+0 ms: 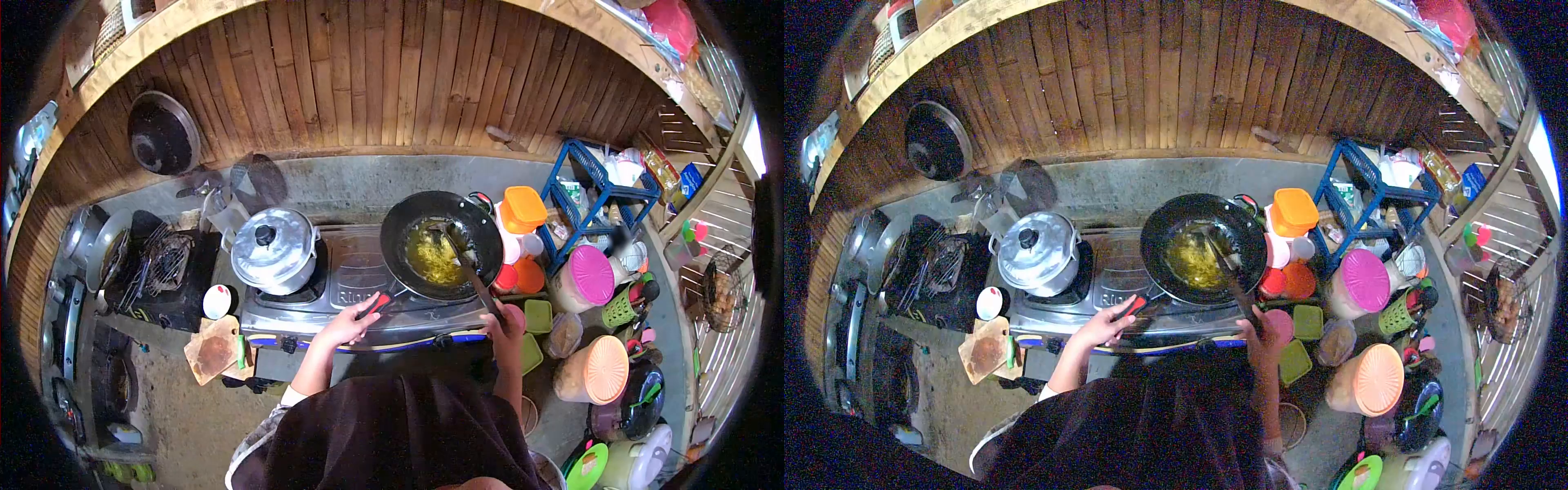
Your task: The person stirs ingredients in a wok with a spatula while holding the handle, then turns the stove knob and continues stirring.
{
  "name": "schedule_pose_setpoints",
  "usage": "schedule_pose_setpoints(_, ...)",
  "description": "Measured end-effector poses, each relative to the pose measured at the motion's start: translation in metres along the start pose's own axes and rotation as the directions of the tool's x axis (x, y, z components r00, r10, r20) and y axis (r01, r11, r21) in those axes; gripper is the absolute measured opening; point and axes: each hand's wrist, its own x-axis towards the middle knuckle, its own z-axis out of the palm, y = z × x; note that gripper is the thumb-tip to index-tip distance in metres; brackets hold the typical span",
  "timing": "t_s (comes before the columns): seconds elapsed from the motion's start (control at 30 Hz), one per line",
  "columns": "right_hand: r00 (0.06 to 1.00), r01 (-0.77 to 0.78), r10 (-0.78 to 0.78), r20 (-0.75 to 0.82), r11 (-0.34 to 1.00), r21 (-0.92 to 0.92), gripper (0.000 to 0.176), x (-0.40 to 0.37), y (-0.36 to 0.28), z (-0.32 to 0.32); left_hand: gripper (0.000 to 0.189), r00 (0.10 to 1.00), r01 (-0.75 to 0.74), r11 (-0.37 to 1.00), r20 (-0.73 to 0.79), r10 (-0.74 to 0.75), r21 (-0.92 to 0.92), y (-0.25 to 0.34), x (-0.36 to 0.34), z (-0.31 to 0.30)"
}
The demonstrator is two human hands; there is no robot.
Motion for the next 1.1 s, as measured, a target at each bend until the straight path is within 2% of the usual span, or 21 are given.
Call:
schedule_pose_setpoints(0.03, 0.997, -0.071, 0.071, 0.02, 0.997, -0.022, 0.038, 0.0, 0.001, 0.002, 0.053, 1.0, -0.005, 1.0, 0.0, 0.005, -0.001, -0.002, 0.001, -0.001)
schedule_pose_setpoints(0.17, 0.997, -0.078, 0.077, -0.013, 0.997, -0.012, 0.028, -0.001, 0.001, 0.005, 0.053, 1.0, -0.001, 1.0, 0.02, 0.002, -0.018, -0.003, 0.002, -0.003)
schedule_pose_setpoints(0.23, 0.993, 0.099, -0.103, -0.06, 0.992, -0.076, 0.031, -0.001, -0.001, 0.001, 0.054, 1.0, -0.002, 1.0, 0.023, 0.002, -0.014, -0.002, 0.002, -0.003)
schedule_pose_setpoints(0.27, 0.993, 0.097, -0.102, -0.062, 0.992, -0.076, 0.031, 0.0, 0.013, -0.009, 0.055, 1.0, -0.001, 1.0, 0.024, 0.002, -0.01, -0.001, 0.002, -0.003)
schedule_pose_setpoints(0.3, 0.985, 0.124, -0.144, -0.096, 0.975, -0.187, 0.031, 0.002, 0.036, -0.025, 0.055, 1.0, -0.001, 1.0, 0.026, 0.001, -0.009, -0.001, 0.002, -0.004)
schedule_pose_setpoints(0.33, 0.974, 0.145, -0.189, -0.125, 0.944, -0.296, 0.03, 0.003, 0.034, -0.025, 0.055, 0.999, 0.0, 1.0, 0.032, 0.0, -0.009, 0.0, 0.002, -0.004)
schedule_pose_setpoints(0.37, 0.974, 0.143, -0.188, -0.128, 0.944, -0.296, 0.03, -0.001, 0.03, -0.028, 0.055, 0.999, 0.002, 1.0, 0.039, -0.002, -0.009, 0.0, 0.002, -0.005)
schedule_pose_setpoints(0.43, 0.984, 0.002, -0.002, -0.181, 1.0, 0.0, 0.027, -0.013, -0.031, -0.012, 0.055, 0.999, 0.005, 1.0, 0.039, -0.005, -0.005, 0.003, 0.001, -0.005)
schedule_pose_setpoints(0.47, 0.981, 0.008, 0.004, -0.195, 0.998, 0.061, 0.023, -0.015, -0.033, -0.016, 0.055, 0.999, 0.007, 1.0, 0.036, -0.007, -0.004, 0.003, 0.001, -0.006)
schedule_pose_setpoints(0.5, 0.98, 0.007, 0.005, -0.2, 0.998, 0.06, 0.023, -0.018, -0.036, -0.018, 0.055, 0.999, 0.007, 1.0, 0.041, -0.007, -0.001, 0.003, 0.001, -0.006)
schedule_pose_setpoints(0.57, 0.931, -0.01, 0.002, -0.365, 1.0, -0.021, 0.019, -0.023, -0.043, -0.021, 0.053, 1.0, 0.001, 1.0, 0.031, -0.001, -0.003, 0.003, 0.002, -0.007)
schedule_pose_setpoints(0.77, 0.882, 0.061, -0.087, -0.463, 0.996, -0.071, 0.017, -0.042, -0.06, -0.034, 0.054, 0.998, -0.017, 1.0, 0.054, 0.016, 0.006, -0.002, 0.007, -0.011)
schedule_pose_setpoints(0.83, 0.853, 0.078, -0.155, -0.498, 0.982, -0.172, 0.018, -0.048, -0.06, -0.041, 0.054, 0.998, -0.012, 1.0, 0.055, 0.011, 0.017, 0.001, 0.005, -0.011)
schedule_pose_setpoints(0.97, 0.813, 0.088, -0.145, -0.564, 0.988, -0.128, 0.017, -0.057, -0.076, -0.038, 0.056, 0.998, 0.009, 1.0, 0.056, -0.009, 0.007, 0.004, 0.004, -0.012)
schedule_pose_setpoints(1.1, 0.807, 0.135, -0.192, -0.559, 0.981, -0.142, 0.016, -0.064, -0.082, -0.042, 0.055, 0.999, -0.008, 0.999, 0.049, 0.006, 0.041, 0.001, 0.006, -0.013)
